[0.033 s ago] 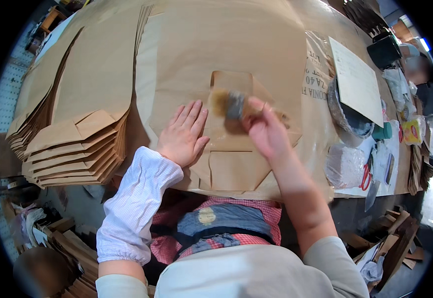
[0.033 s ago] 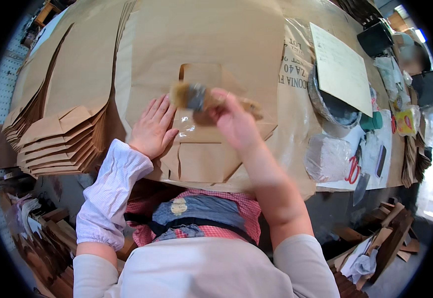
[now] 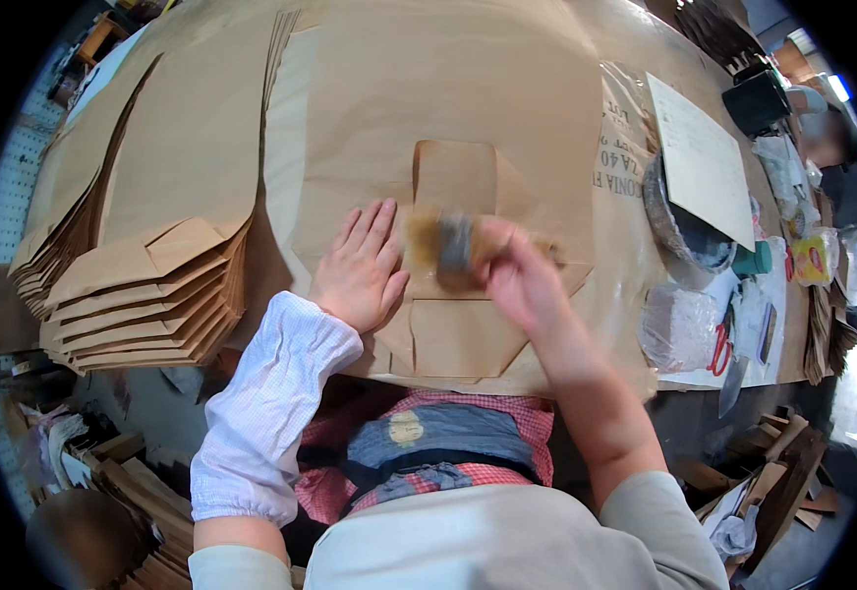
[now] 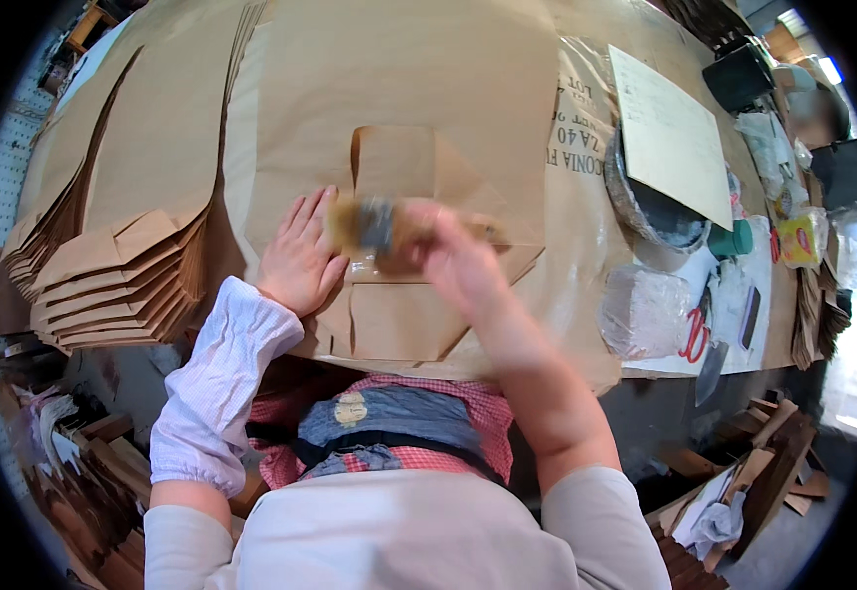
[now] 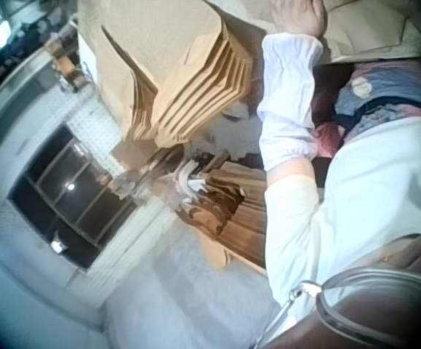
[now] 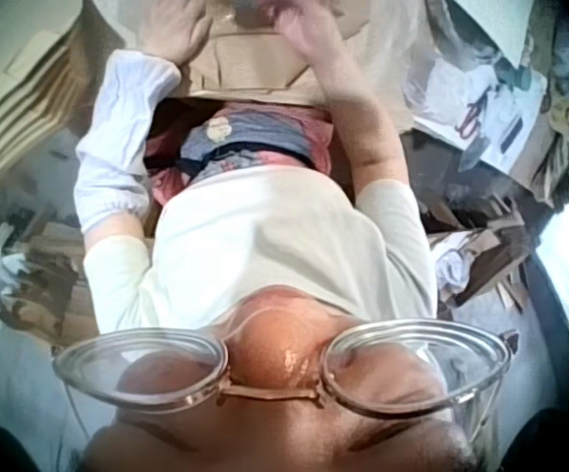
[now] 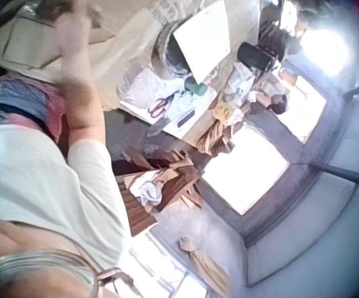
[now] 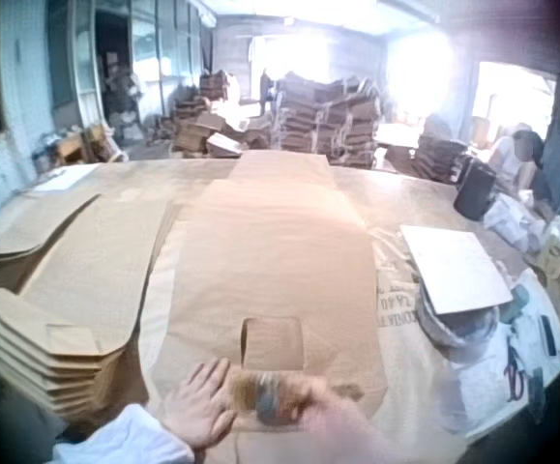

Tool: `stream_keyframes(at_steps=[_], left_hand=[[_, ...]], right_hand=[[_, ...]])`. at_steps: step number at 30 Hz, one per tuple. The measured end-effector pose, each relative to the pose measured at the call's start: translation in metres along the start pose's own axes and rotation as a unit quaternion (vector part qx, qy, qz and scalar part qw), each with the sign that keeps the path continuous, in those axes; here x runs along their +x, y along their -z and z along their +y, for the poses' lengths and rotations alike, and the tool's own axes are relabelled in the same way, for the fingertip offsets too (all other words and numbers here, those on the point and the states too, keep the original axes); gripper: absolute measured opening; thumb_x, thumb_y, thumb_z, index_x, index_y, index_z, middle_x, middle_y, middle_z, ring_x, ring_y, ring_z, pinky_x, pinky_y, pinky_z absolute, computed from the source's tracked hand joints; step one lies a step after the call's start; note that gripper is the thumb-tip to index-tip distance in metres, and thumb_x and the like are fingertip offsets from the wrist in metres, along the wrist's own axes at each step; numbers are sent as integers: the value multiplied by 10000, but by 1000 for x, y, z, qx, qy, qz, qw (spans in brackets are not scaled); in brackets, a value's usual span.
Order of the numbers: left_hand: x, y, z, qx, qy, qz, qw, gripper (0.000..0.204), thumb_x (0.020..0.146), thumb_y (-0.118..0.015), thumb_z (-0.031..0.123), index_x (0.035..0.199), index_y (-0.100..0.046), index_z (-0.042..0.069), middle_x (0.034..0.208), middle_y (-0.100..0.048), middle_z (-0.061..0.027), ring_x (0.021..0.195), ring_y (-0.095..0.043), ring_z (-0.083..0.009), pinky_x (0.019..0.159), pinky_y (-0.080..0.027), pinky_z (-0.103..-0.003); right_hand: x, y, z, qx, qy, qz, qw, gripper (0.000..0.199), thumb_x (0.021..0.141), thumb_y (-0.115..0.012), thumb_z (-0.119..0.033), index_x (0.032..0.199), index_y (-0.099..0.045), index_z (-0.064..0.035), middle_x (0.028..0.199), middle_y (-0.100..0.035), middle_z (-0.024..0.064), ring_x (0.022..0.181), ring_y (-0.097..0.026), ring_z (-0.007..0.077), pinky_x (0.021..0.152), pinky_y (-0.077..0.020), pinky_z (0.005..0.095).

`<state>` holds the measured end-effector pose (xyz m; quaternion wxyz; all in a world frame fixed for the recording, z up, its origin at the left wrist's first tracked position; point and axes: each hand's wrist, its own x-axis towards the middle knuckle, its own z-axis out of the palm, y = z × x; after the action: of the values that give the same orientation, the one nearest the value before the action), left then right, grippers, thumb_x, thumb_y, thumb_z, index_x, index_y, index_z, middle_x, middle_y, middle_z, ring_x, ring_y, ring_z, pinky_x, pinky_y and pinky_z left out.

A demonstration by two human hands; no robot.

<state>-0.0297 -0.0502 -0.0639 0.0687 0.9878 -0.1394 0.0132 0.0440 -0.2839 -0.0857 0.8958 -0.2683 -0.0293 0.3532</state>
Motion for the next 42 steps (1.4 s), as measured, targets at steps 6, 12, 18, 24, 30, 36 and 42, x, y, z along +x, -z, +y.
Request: stream_keyframes(at_steps=[6,12,18,24,30,36,42], left_hand=[[3,-2,2,-6,4,42,999,657,846,-588,316,1413,-398,43,1470,-330,-248,1364,-292,-429,1138,-221,-509],[0,-6,4,16,11,46,999,665,853,-589,341,1420,-397,54,1481,-337,-220,1373,-299,-396,1146,-203,-502],[-2,-4,3,24,10,48,999,644,862,-579,352,1408,-415,52,1470,-358,-227,1380,-308,-369,1145,-219,-484],[10,-15,-42,-287,-10,65,956,381,894,-603,194,1237,-585,27,1323,-544,-174,1269,-472,-342,1050,-395,-414],[11,-16,-27,-180,-34,165,969,316,854,-665,139,1148,-632,27,1176,-594,-164,1161,-543,-347,929,-481,-410],[13,-20,-17,-142,-52,203,967,299,843,-659,107,1132,-637,36,1075,-559,-176,1018,-570,-352,844,-493,-411],[4,-14,-18,-114,-26,175,978,302,863,-623,98,1163,-632,61,1080,-524,-157,1002,-548,-332,821,-486,-399]], right_hand=[[-102,-34,-58,-543,32,-7,839,214,863,-666,-106,1051,-653,-6,1065,-659,74,862,-635,224,701,-526,338],[-108,-63,-60,-817,131,-220,517,348,686,-692,-48,1028,-643,-9,978,-640,100,828,-641,282,697,-538,359],[-123,-61,-30,-728,151,-238,625,249,764,-659,-22,1011,-636,-7,891,-651,111,750,-647,283,655,-537,360],[-75,-89,9,-436,95,77,892,122,882,-650,-97,958,-638,-2,759,-656,79,644,-642,169,574,-508,277],[-71,-82,56,-414,4,263,871,90,894,-630,-76,891,-621,14,777,-655,71,628,-636,116,571,-521,236],[-134,-71,16,-526,30,254,811,72,877,-624,-49,882,-659,14,777,-664,87,667,-640,127,589,-521,266],[-138,-78,-49,-767,224,-35,600,101,802,-674,-18,900,-678,8,837,-654,113,712,-651,228,610,-521,311]])
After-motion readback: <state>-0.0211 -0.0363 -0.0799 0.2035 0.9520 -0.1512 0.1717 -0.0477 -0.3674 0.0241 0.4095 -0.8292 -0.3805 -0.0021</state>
